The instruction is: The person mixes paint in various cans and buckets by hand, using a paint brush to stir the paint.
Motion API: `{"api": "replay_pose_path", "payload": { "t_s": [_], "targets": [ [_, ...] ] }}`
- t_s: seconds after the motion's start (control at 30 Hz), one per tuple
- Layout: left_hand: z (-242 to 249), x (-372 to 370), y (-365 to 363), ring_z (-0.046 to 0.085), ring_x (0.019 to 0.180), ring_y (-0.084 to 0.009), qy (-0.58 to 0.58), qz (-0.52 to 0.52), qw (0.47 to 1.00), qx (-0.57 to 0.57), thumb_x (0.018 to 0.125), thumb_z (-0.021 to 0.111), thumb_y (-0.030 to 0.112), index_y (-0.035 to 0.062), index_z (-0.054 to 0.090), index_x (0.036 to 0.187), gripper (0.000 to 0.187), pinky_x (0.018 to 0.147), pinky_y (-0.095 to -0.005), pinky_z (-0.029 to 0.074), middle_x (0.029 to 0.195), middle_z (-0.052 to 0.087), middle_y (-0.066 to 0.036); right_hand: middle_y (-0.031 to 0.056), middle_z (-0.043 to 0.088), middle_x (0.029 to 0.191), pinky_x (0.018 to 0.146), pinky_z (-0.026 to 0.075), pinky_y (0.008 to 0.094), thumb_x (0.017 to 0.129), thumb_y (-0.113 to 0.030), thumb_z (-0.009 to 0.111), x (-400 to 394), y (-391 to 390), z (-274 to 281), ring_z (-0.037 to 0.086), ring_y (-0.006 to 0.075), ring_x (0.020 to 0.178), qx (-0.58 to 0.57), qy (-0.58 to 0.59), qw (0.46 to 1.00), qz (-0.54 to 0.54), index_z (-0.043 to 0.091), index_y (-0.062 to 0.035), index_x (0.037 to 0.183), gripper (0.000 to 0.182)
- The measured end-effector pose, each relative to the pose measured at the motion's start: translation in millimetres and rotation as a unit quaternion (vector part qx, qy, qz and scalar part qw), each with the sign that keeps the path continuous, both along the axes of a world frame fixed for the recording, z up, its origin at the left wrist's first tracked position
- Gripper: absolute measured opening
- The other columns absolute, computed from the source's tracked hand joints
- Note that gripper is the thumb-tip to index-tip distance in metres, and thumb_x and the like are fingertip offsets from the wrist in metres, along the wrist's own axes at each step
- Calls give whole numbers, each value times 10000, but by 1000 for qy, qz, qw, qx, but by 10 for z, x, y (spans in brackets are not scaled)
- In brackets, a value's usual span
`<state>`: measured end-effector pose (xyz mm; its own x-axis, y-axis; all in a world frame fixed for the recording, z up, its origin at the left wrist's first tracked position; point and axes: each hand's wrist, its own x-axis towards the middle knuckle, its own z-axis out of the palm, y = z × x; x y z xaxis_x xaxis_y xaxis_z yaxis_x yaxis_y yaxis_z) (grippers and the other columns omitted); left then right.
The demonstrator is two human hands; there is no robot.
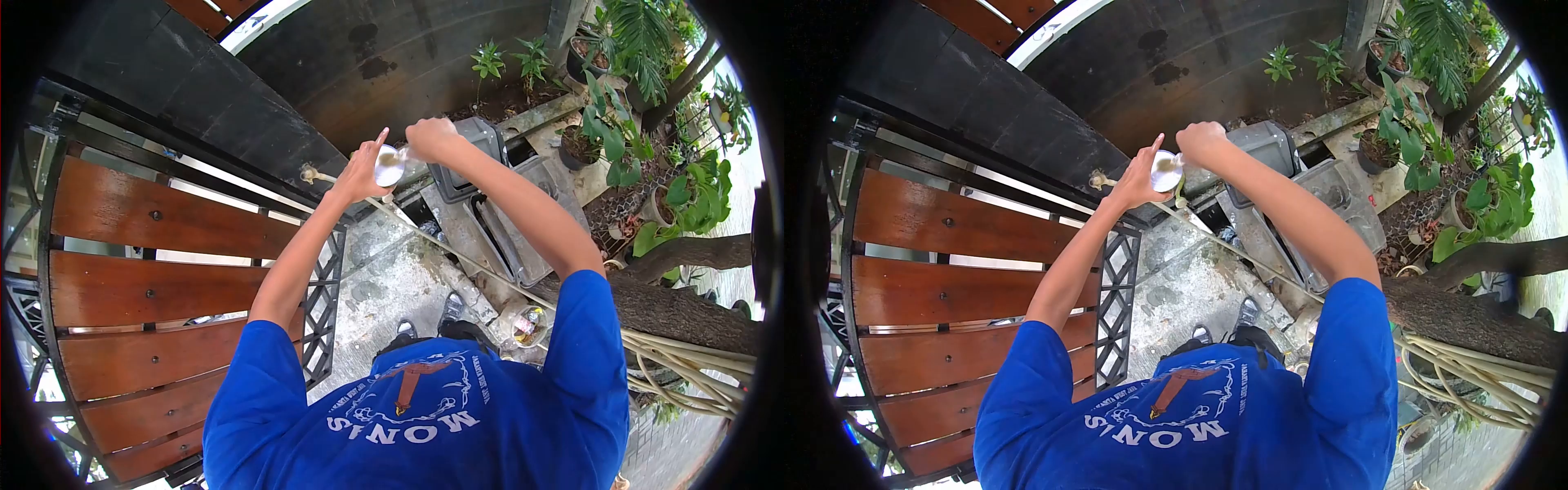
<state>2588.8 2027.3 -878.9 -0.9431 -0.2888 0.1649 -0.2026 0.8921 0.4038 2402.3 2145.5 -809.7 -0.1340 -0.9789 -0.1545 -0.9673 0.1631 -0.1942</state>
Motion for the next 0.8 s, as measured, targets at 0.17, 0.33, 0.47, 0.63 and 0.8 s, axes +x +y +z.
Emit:
{"api": "replay_pose_path", "payload": {
  "t_s": [0.17,0.33,0.47,0.63,0.8],
  "targets": [
    [-37,114,56,472,1221,-398,-11,25,1000,2,550,865,232,158,76,1612,1326,1075,-464,404,1262,488,-187,177,729,1108,906,560,458,864,-342,709,82,98,-10,708,333,1049,33,-46,998,-29,740,-46,1090,374],
    [-41,110,23,463,1220,-404,-1,24,1000,5,544,862,231,155,86,1611,1321,1075,-466,403,1254,482,-189,188,726,1110,891,568,445,858,-327,710,169,142,19,708,328,1056,51,-39,997,36,741,-41,1071,357],
    [-33,97,53,472,1208,-418,22,30,999,6,557,862,216,185,116,1610,1291,1069,-475,412,1290,471,-201,163,749,1014,794,598,426,854,-209,671,112,8,-96,741,314,938,-23,26,999,3,757,-57,1016,239],
    [-21,153,57,466,1229,-416,-36,52,996,-61,581,854,168,179,137,1605,1250,1098,-484,384,1314,463,-208,171,747,1012,816,592,430,850,-226,672,118,39,-205,738,319,944,-7,40,998,40,761,-64,1004,240],
    [-82,231,-38,467,1215,-462,25,56,991,-119,583,869,168,254,166,1600,1239,1056,-500,428,1343,433,-219,190,738,1039,864,575,455,884,-352,664,117,192,-235,722,363,964,7,-25,1000,6,752,-49,1034,349]
  ]
}}
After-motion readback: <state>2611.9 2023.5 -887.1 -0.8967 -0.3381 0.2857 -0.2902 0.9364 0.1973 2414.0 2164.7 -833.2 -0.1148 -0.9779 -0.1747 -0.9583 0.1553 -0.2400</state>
